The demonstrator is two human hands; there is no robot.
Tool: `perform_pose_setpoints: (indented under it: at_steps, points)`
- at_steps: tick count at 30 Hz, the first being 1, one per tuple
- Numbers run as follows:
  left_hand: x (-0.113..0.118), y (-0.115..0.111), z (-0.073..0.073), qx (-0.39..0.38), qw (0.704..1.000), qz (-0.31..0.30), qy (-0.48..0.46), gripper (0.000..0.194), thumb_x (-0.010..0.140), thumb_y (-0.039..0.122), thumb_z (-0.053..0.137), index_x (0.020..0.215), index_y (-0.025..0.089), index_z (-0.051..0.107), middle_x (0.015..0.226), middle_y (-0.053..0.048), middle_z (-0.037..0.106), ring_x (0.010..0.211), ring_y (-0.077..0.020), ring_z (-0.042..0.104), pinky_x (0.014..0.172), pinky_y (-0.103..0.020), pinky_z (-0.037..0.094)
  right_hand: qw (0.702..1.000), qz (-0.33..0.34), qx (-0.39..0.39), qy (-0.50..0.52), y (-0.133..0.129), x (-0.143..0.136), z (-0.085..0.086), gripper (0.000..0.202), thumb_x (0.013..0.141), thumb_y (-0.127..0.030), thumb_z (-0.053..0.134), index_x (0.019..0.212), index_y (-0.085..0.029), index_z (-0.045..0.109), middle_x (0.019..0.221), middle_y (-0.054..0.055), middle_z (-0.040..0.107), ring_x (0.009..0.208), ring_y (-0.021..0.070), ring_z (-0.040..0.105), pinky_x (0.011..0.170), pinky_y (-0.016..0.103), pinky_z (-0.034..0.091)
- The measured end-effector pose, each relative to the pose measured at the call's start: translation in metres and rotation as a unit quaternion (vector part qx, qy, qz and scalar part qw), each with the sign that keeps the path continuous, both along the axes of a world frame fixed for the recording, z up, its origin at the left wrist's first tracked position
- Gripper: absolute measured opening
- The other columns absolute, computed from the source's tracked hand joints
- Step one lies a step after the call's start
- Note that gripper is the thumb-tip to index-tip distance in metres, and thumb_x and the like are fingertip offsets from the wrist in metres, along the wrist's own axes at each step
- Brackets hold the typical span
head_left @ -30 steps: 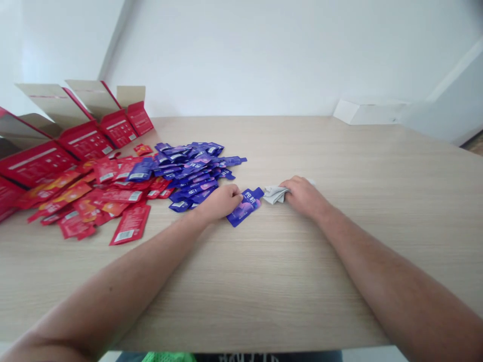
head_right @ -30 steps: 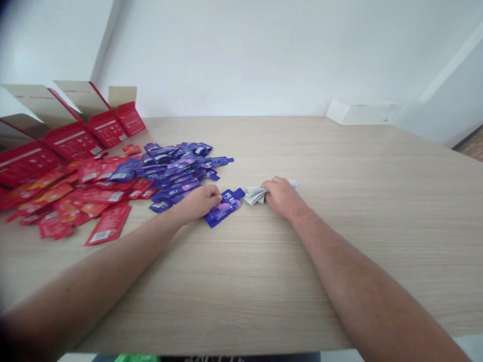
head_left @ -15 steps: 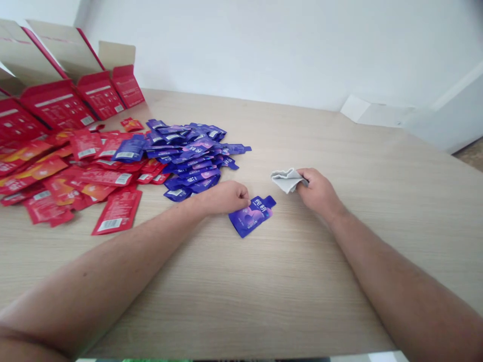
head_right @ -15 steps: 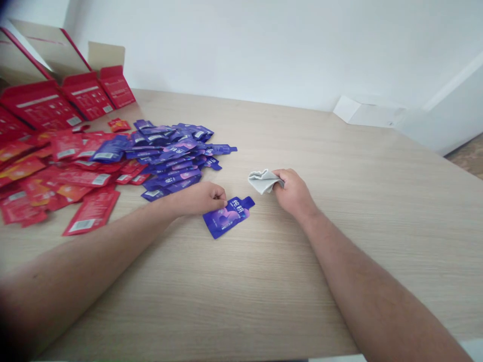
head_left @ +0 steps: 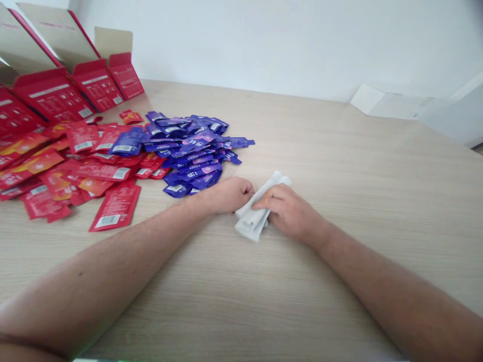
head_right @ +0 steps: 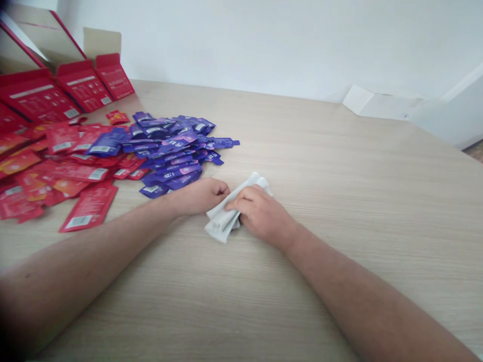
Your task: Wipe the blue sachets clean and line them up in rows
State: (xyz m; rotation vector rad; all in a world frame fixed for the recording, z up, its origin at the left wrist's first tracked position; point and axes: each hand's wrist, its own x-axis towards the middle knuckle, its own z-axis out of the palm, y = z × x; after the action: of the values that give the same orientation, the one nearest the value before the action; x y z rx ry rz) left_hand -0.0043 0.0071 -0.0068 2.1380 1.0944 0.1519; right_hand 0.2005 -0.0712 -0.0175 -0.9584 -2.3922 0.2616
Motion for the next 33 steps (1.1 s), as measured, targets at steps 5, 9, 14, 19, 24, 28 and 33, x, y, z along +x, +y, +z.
perform_pose_setpoints:
  at_steps: [5,9,14,19,24,28,33]
  points:
    - [-0.001,0.0,-0.001,0.008,1.0,-0.006,-0.004,0.018,0.082,0.029,0.053,0.075,0.021,0.067,0.056,0.002,0.064,0.046,-0.0112,0.055,0.043,-0.022,0.034,1.0,0.002,0.009,-0.013,-0.004,-0.005,0.001,0.034,0.09,-0.006,0.054,0.112,-0.024,0.073,0.104,0.007,0.067,0.104,0.0244,0.058,0.096,0.042,0.047]
    - [0.0,0.0,0.001,0.006,1.0,-0.012,-0.003,0.017,0.081,0.029,0.054,0.072,0.021,0.066,0.053,0.003,0.062,0.046,-0.0104,0.054,0.043,-0.021,0.033,0.998,0.051,0.007,-0.024,-0.008,-0.011,0.001,0.029,0.091,-0.009,0.056,0.11,-0.023,0.074,0.103,0.008,0.067,0.104,0.0238,0.057,0.095,0.04,0.048]
    - [-0.001,0.0,0.0,-0.008,1.0,-0.001,-0.003,0.021,0.084,0.034,0.052,0.078,0.02,0.067,0.057,0.002,0.064,0.047,-0.0106,0.056,0.043,-0.02,0.034,1.0,-0.02,0.017,0.014,-0.004,-0.004,-0.002,0.036,0.087,-0.002,0.057,0.112,-0.022,0.073,0.103,0.008,0.066,0.101,0.0239,0.058,0.094,0.042,0.047]
    - [-0.001,-0.001,0.001,0.005,1.0,-0.02,0.0,0.02,0.082,0.03,0.051,0.075,0.019,0.066,0.056,0.002,0.063,0.047,-0.011,0.055,0.043,-0.02,0.034,0.997,0.07,0.023,-0.028,-0.01,-0.015,-0.002,0.026,0.091,-0.008,0.058,0.107,-0.022,0.074,0.103,0.008,0.067,0.102,0.0235,0.057,0.092,0.04,0.049]
    - [-0.001,-0.001,0.002,-0.014,1.0,0.0,-0.004,0.02,0.084,0.031,0.051,0.079,0.019,0.067,0.058,0.002,0.064,0.047,-0.0115,0.057,0.042,-0.021,0.034,0.999,-0.024,0.024,0.027,-0.002,-0.005,-0.004,0.036,0.086,0.0,0.056,0.11,-0.021,0.072,0.103,0.008,0.066,0.102,0.0241,0.058,0.094,0.043,0.048]
    - [-0.002,-0.001,0.001,-0.002,1.0,-0.026,-0.002,0.019,0.082,0.027,0.051,0.076,0.019,0.066,0.056,0.002,0.063,0.048,-0.011,0.056,0.043,-0.02,0.034,0.998,0.066,0.013,-0.003,-0.007,-0.011,-0.002,0.029,0.089,-0.005,0.057,0.106,-0.022,0.073,0.103,0.007,0.067,0.102,0.0236,0.057,0.094,0.041,0.048]
    - [-0.001,0.0,0.002,0.015,1.0,-0.02,0.005,0.022,0.084,0.03,0.049,0.078,0.019,0.067,0.058,0.002,0.065,0.048,-0.0113,0.057,0.043,-0.021,0.034,0.999,-0.012,0.003,0.038,0.003,0.001,-0.006,0.038,0.084,0.002,0.054,0.11,-0.021,0.071,0.104,0.008,0.066,0.103,0.0236,0.058,0.095,0.042,0.047]
